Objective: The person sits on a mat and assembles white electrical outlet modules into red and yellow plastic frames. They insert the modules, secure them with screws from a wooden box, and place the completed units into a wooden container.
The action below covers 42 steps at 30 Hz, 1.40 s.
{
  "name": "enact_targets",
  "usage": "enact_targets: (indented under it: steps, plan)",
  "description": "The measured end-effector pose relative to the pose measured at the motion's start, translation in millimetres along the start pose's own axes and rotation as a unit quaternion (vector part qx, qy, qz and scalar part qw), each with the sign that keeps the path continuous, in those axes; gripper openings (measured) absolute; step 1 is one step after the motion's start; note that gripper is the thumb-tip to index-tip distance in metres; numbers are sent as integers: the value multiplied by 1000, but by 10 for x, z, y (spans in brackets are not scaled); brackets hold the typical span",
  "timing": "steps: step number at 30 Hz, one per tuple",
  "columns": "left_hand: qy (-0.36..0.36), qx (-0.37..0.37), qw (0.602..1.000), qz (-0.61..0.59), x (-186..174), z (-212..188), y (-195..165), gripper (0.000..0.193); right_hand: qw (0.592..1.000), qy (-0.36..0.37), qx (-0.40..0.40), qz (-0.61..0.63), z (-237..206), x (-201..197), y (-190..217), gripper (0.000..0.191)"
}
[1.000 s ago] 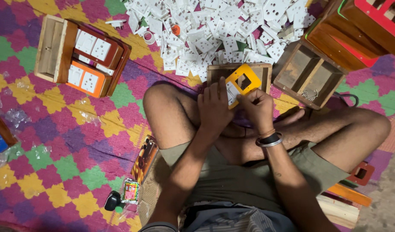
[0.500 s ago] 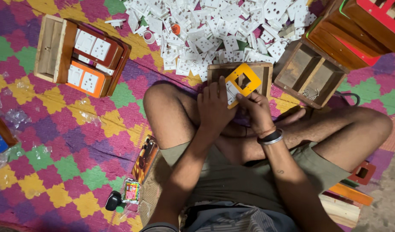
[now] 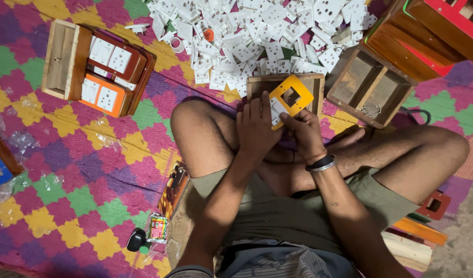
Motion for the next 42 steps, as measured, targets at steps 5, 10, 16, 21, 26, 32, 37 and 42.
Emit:
enact_targets:
  steps: [5,10,16,21,26,32,37,42]
  plan:
    - [6,-30,999,-16,39,45,65,95,997,-15,-49,-52,130,-154,-85,22]
    - [-50,-76,996,-1,36,83,223,92,766,-139,-322,-539,157,-392,231,9]
    - [-40,-74,996,-4,54,85,230,91,660,-105,-190,-719,301,-149,219,24]
    - [-39,-58,998,-4,63,99,197,91,691,-106,-208,-684,253,-151,208,14]
    - [-46,-52,998,1,37,99,185,90,792,-85,-282,-534,145,-255,224,11]
    - [-42,-46,998,-4,-18,98,144,89,981,35,-111,-158,57,-355,288,17]
    - [0,-15,998,65,-23,55,83,88,986,147,-55,-52,-96,-138,326,17]
    - [-8,9,999,38,-43,47,39,89,983,111,-61,-131,-84,51,308,14]
Point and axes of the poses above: each hand's wrist, its own z-axis towards the middle knuckle, its own x-axis out of the palm, y = z × x, the point moved 1 cm from there along z, towards the middle knuckle, and after that the axes turned 5 degrees about x, right-handed, at the moved point
